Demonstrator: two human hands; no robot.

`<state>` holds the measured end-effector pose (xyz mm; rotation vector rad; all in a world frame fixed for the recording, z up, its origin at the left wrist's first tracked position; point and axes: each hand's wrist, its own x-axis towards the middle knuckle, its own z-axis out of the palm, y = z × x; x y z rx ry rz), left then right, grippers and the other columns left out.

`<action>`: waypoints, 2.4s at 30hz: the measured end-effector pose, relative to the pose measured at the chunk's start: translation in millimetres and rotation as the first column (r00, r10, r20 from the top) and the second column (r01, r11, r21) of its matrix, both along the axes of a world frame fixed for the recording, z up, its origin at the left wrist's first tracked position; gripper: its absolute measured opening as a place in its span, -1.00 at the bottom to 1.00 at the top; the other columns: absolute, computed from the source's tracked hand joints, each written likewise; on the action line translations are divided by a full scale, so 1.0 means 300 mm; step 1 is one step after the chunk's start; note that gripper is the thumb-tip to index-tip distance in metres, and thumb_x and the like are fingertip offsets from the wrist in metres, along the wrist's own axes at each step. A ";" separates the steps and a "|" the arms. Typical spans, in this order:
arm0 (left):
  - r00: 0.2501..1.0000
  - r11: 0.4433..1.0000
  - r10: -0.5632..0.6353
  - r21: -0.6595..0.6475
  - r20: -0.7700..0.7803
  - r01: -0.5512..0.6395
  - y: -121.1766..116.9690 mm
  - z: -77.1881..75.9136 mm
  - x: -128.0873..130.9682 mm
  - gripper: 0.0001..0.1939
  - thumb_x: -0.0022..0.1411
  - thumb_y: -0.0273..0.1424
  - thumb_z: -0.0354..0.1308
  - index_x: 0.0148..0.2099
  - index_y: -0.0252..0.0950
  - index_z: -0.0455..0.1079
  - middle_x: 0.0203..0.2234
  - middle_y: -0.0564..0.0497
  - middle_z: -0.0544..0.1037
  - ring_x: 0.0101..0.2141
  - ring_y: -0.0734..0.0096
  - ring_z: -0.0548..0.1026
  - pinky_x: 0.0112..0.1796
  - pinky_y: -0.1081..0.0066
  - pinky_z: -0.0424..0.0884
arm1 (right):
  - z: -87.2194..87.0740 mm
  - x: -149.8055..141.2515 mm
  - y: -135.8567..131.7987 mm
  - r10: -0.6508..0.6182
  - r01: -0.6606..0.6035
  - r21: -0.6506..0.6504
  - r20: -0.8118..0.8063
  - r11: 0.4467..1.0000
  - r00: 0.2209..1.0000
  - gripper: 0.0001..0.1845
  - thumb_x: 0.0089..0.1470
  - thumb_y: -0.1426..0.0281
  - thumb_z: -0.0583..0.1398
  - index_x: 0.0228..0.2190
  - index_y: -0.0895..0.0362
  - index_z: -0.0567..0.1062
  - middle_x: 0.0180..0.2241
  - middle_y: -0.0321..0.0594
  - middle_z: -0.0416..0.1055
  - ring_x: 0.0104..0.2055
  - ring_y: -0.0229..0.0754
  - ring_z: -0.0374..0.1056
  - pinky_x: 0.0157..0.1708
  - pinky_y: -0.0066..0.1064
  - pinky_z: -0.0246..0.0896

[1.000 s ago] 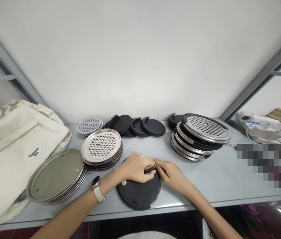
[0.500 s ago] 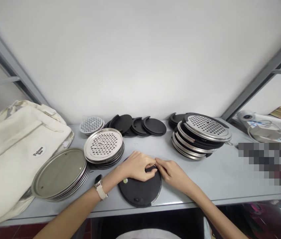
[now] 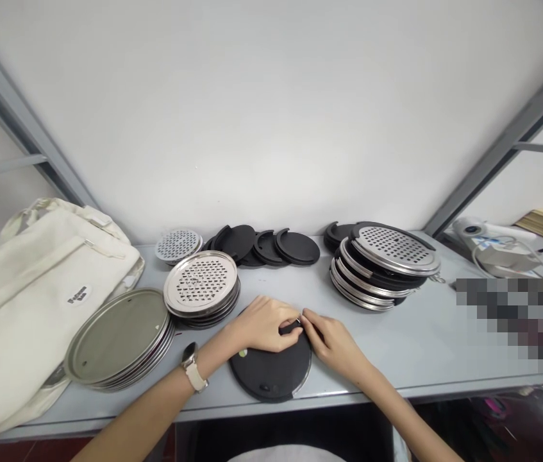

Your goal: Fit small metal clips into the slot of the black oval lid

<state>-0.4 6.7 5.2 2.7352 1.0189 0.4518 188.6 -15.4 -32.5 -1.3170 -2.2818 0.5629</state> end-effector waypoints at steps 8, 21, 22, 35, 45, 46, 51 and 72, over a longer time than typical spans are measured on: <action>0.998 1.000 -0.009 0.022 -0.064 0.010 -0.001 0.009 0.000 -0.77 0.21 -0.30 0.04 -0.46 -0.29 0.29 -0.54 0.06 0.45 -0.50 0.44 0.37 -0.49 0.42 0.07 | 0.016 0.004 -0.015 -0.005 0.004 -0.014 -0.080 1.000 0.997 -0.68 0.27 0.33 -0.10 -0.51 0.08 0.23 -0.57 -0.32 0.29 -0.55 -0.25 0.20 -0.50 -0.48 0.01; 0.990 0.987 -0.088 0.128 -0.108 0.101 -0.010 0.003 -0.003 -0.84 0.22 -0.34 0.03 -0.35 -0.29 0.35 -0.46 0.04 0.50 -0.47 0.40 0.43 -0.49 0.42 0.14 | 0.013 -0.002 -0.016 0.005 -0.004 0.023 -0.028 1.000 1.000 -0.72 0.26 0.37 -0.08 -0.47 0.09 0.27 -0.56 -0.32 0.31 -0.53 -0.25 0.24 -0.47 -0.48 0.02; 0.990 0.986 -0.092 0.130 -0.109 0.106 -0.010 0.002 -0.002 -0.84 0.22 -0.34 0.02 -0.35 -0.29 0.35 -0.46 0.04 0.51 -0.46 0.40 0.44 -0.48 0.42 0.14 | 0.014 -0.002 -0.016 0.011 -0.010 0.029 -0.028 1.000 1.000 -0.72 0.26 0.38 -0.08 -0.47 0.09 0.28 -0.56 -0.31 0.31 -0.53 -0.25 0.24 -0.46 -0.48 0.02; 0.993 0.997 -0.026 0.076 -0.115 0.035 -0.016 0.006 -0.001 -0.80 0.17 -0.27 0.07 -0.41 -0.29 0.35 -0.53 0.02 0.50 -0.50 0.38 0.44 -0.49 0.43 0.15 | 0.019 0.002 -0.023 0.044 -0.043 0.042 -0.023 0.998 0.999 -0.72 0.26 0.37 -0.09 -0.49 0.08 0.22 -0.58 -0.34 0.25 -0.55 -0.26 0.19 -0.49 -0.47 -0.01; 0.990 0.996 -0.005 0.088 -0.140 0.018 -0.018 0.006 0.001 -0.75 0.20 -0.24 0.04 -0.40 -0.30 0.36 -0.52 0.00 0.52 -0.50 0.37 0.44 -0.48 0.43 0.14 | 0.034 -0.003 -0.024 -0.020 0.043 0.096 -0.234 0.994 0.972 -0.79 0.24 0.40 -0.07 -0.44 0.08 0.23 -0.47 -0.26 0.27 -0.41 -0.21 0.21 -0.37 -0.41 0.14; 0.990 0.996 0.001 0.087 -0.142 0.012 -0.019 0.006 0.001 -0.75 0.20 -0.24 0.04 -0.40 -0.30 0.36 -0.53 0.00 0.51 -0.50 0.37 0.44 -0.48 0.43 0.15 | 0.042 -0.004 -0.024 -0.027 0.059 0.108 -0.276 0.992 0.961 -0.78 0.25 0.39 -0.07 -0.43 0.08 0.24 -0.44 -0.24 0.28 -0.37 -0.19 0.23 -0.32 -0.39 0.16; 0.990 0.995 -0.003 0.097 -0.138 0.016 -0.019 0.003 0.001 -0.77 0.19 -0.25 0.04 -0.37 -0.30 0.36 -0.54 0.01 0.50 -0.52 0.37 0.44 -0.49 0.44 0.15 | 0.068 -0.003 -0.029 -0.041 0.096 0.127 -0.379 0.987 0.925 -0.79 0.27 0.37 -0.06 -0.31 0.09 0.34 -0.31 -0.16 0.31 -0.20 -0.13 0.26 -0.16 -0.32 0.17; 0.987 0.990 -0.036 0.132 -0.154 0.056 -0.015 -0.006 -0.006 -0.76 0.23 -0.25 0.02 -0.34 -0.29 0.37 -0.46 -0.01 0.54 -0.46 0.33 0.49 -0.47 0.44 0.21 | 0.027 0.004 -0.009 -0.046 0.070 0.054 -0.358 0.996 0.932 -0.75 0.26 0.32 -0.03 -0.37 0.11 0.37 -0.38 -0.21 0.39 -0.31 -0.18 0.33 -0.26 -0.40 0.19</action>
